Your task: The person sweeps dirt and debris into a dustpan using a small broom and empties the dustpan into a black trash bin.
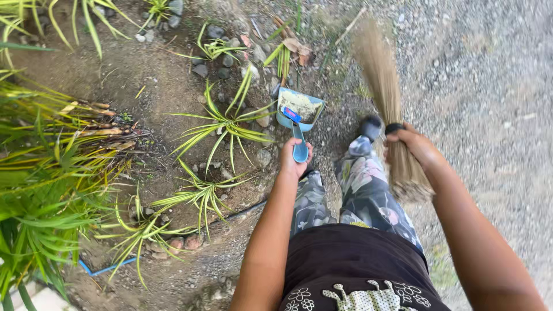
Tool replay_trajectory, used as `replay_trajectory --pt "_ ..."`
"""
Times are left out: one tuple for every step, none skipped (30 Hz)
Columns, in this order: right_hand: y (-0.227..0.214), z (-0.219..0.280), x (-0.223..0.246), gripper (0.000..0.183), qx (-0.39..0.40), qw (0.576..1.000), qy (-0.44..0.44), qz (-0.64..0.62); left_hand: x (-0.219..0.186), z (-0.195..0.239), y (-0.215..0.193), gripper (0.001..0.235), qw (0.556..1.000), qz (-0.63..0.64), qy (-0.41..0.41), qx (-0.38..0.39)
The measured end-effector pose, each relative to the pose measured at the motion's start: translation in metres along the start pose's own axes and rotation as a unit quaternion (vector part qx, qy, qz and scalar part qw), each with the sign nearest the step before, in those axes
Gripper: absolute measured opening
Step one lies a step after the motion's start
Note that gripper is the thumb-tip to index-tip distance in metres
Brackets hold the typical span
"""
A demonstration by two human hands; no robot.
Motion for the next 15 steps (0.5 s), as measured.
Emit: replay_trajectory --pt "0.005 -0.034 0.007 0.043 -0.026 1.0 -0.005 -0.006 0.0 -0.002 0.007 0.023 1.0 0.003 0.011 0.004" --pt "0.018 -0.068 0.017 0.043 -0.028 0.999 -0.028 -0.007 0.0 -0.004 0.015 0.022 1.0 0.007 0.021 0.007" --pt "0.029 -0.094 0.024 0.043 -0.029 0.998 -0.049 -0.005 0.005 -0.006 0.02 0.021 0.999 0.013 0.03 0.008" --pt "0.047 -0.11 0.021 0.036 0.033 0.999 -0.011 0.02 0.008 -0.011 0.026 0.022 0.999 0.033 0.028 0.001" --pt "0.059 -0.112 0.028 0.035 0.094 0.994 0.026 0.046 0.009 -0.016 0.032 0.024 0.998 0.053 0.025 -0.006" --pt "0.059 -0.108 0.033 0.037 0.106 0.991 0.025 0.08 0.01 -0.022 0.037 0.025 0.997 0.073 0.022 -0.012" --pt "0.059 -0.092 0.045 0.04 0.114 0.987 0.016 0.115 0.007 -0.03 0.046 0.027 0.997 0.071 0.039 -0.008" --pt "0.049 -0.069 0.063 0.046 0.13 0.982 0.051 0.129 0.004 -0.034 0.051 0.03 0.996 0.07 0.056 -0.004" --pt "0.024 -0.039 0.084 0.053 0.142 0.974 0.096 0.146 0.011 -0.033 0.053 0.032 0.995 0.07 0.066 -0.009" --pt "-0.005 -0.021 0.123 0.054 0.132 0.965 0.089 0.209 0.018 -0.035 0.06 0.032 0.994 0.093 0.054 -0.012" --pt "-0.02 -0.014 0.159 0.056 0.126 0.952 0.073 0.27 0.015 -0.04 0.068 0.031 0.992 0.117 0.048 -0.009" --pt "-0.028 -0.008 0.185 0.059 0.13 0.944 0.064 0.297 0.013 -0.045 0.076 0.031 0.989 0.141 0.042 -0.007" --pt "-0.038 -0.008 0.212 0.063 0.134 0.935 0.052 0.325 0.007 -0.049 0.089 0.032 0.987 0.158 0.042 -0.001" --pt "-0.044 -0.017 0.234 0.067 0.138 0.925 0.04 0.353 0.001 -0.052 0.103 0.032 0.984 0.175 0.041 0.005" --pt "-0.044 -0.039 0.247 0.069 0.119 0.917 0.005 0.381 0.013 -0.047 0.1 0.033 0.98 0.195 0.037 -0.004"
Point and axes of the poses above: each hand's wrist, its own z-axis away from the middle knuckle, its own y-axis out of the palm, x = y × z, the point moved 8 cm from there along -z, towards the middle knuckle, and after that the axes turned 13 degrees about -x, right-handed, at the moved point
